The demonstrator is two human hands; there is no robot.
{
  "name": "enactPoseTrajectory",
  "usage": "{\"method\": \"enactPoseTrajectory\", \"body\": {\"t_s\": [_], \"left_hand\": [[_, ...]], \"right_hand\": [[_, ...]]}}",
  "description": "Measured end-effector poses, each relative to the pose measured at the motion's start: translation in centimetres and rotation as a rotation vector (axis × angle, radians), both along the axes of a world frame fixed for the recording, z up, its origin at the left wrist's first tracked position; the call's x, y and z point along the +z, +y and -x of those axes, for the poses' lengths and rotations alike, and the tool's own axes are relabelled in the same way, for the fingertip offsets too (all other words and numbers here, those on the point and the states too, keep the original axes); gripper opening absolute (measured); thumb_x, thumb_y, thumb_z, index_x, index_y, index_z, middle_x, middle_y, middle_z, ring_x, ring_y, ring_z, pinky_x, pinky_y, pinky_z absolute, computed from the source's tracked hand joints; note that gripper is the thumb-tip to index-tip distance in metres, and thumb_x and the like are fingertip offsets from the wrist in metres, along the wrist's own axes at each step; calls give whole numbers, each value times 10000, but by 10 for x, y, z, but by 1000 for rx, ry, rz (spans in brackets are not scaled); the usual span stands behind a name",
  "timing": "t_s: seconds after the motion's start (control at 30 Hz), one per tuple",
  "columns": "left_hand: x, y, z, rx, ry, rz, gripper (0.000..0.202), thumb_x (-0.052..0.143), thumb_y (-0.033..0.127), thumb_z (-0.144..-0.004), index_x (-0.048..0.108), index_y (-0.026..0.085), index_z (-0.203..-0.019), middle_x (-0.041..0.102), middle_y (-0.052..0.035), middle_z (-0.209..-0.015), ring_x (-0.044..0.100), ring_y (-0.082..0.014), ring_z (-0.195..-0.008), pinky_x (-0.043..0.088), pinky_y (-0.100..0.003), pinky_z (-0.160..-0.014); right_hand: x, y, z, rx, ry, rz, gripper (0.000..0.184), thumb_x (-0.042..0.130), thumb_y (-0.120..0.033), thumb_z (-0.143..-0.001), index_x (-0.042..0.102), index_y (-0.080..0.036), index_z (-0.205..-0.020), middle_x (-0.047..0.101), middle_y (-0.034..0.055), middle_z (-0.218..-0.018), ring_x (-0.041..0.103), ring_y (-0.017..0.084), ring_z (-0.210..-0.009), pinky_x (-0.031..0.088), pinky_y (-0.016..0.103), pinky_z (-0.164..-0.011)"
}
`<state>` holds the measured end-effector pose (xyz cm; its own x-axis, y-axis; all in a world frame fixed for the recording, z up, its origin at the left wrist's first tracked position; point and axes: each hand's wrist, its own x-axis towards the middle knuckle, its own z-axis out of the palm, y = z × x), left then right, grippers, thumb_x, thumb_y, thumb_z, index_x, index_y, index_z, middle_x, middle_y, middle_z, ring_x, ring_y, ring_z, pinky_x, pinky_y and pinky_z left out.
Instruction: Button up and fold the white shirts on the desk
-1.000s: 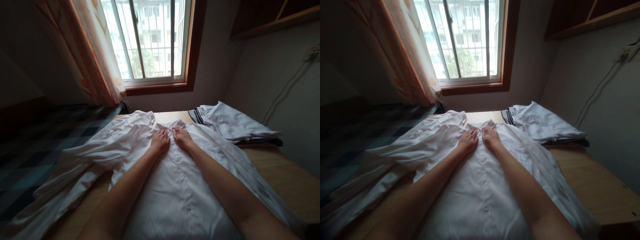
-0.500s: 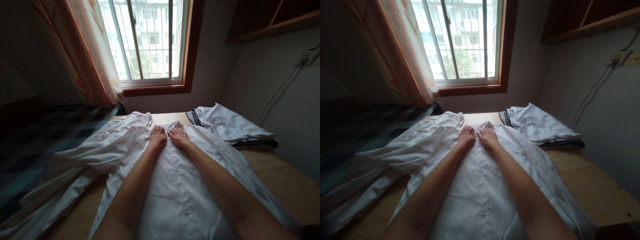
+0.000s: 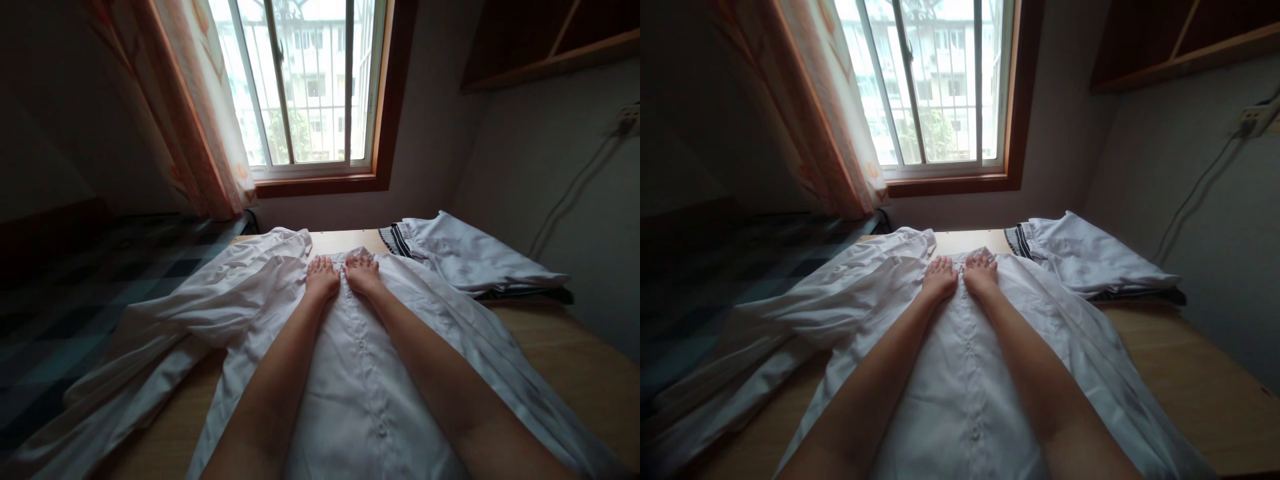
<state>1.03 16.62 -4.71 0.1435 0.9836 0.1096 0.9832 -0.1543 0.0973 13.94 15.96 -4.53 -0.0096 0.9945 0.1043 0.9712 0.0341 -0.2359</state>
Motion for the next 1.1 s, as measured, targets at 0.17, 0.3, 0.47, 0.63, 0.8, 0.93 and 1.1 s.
{"method": "enactPoseTrajectory", "body": {"t_s": [0.17, 0.3, 0.47, 0.63, 0.8, 0.93, 1.1], "left_hand": [[4, 0, 5, 47, -42, 33, 630, 307, 486, -969, 406, 214, -1528, 255, -87, -1645, 156, -263, -1535, 126, -425, -1245], [5, 1, 8, 51, -52, 36, 629, 323, 523, -958, 417, 257, -1521, 277, -73, -1640, 175, -284, -1530, 163, -466, -1233], [5, 2, 8, 41, -31, 24, 627, 330, 526, -953, 414, 271, -1520, 333, -78, -1617, 241, -317, -1509, 205, -502, -1210], [5, 3, 2, 76, -10, 35, 684, 317, 499, -952, 363, 160, -1545, 283, -145, -1626, 227, -325, -1512, 183, -478, -1221], [1, 4, -3, 146, -40, -10, 727, 294, 492, -943, 339, 81, -1542, 284, -153, -1623, 240, -297, -1511, 186, -434, -1231], [-1, 7, 0, 137, -34, 3, 720, 292, 490, -936, 351, 106, -1543, 274, -120, -1634, 223, -277, -1518, 163, -410, -1240], [0, 8, 1, 124, -29, 10, 718, 276, 512, -939, 361, 136, -1545, 266, -99, -1639, 218, -294, -1519, 156, -436, -1241]], "right_hand": [[-11, 5, -4, 8, 67, 24, 541, 268, -420, -1031, 359, -177, -1506, 210, 148, -1647, 121, 288, -1522, 89, 577, -1189], [-12, 9, -7, 3, 113, 58, 512, 306, -438, -1023, 427, -171, -1444, 133, 156, -1664, 88, 274, -1532, 74, 559, -1201], [-3, 20, -20, 43, 161, 109, 491, 313, -485, -1017, 515, -219, -1377, 310, 120, -1616, 248, 262, -1494, 161, 529, -1197], [7, 32, -41, 40, 173, 149, 524, 241, -459, -1029, 490, -252, -1441, 524, 89, -1479, 477, 278, -1350, 351, 472, -1109], [1, 26, -28, 9, 77, 112, 604, 361, -479, -987, 384, -225, -1534, 308, 94, -1622, 273, 315, -1471, 219, 526, -1172], [-7, 20, -13, -46, 40, 105, 638, 242, -465, -1009, 269, -192, -1586, 205, 89, -1658, 151, 261, -1518, 102, 522, -1207], [-8, 20, -15, -58, 79, 102, 708, 220, -673, -972, 298, -307, -1573, 112, 72, -1679, 28, 294, -1535, 10, 598, -1186]]}}
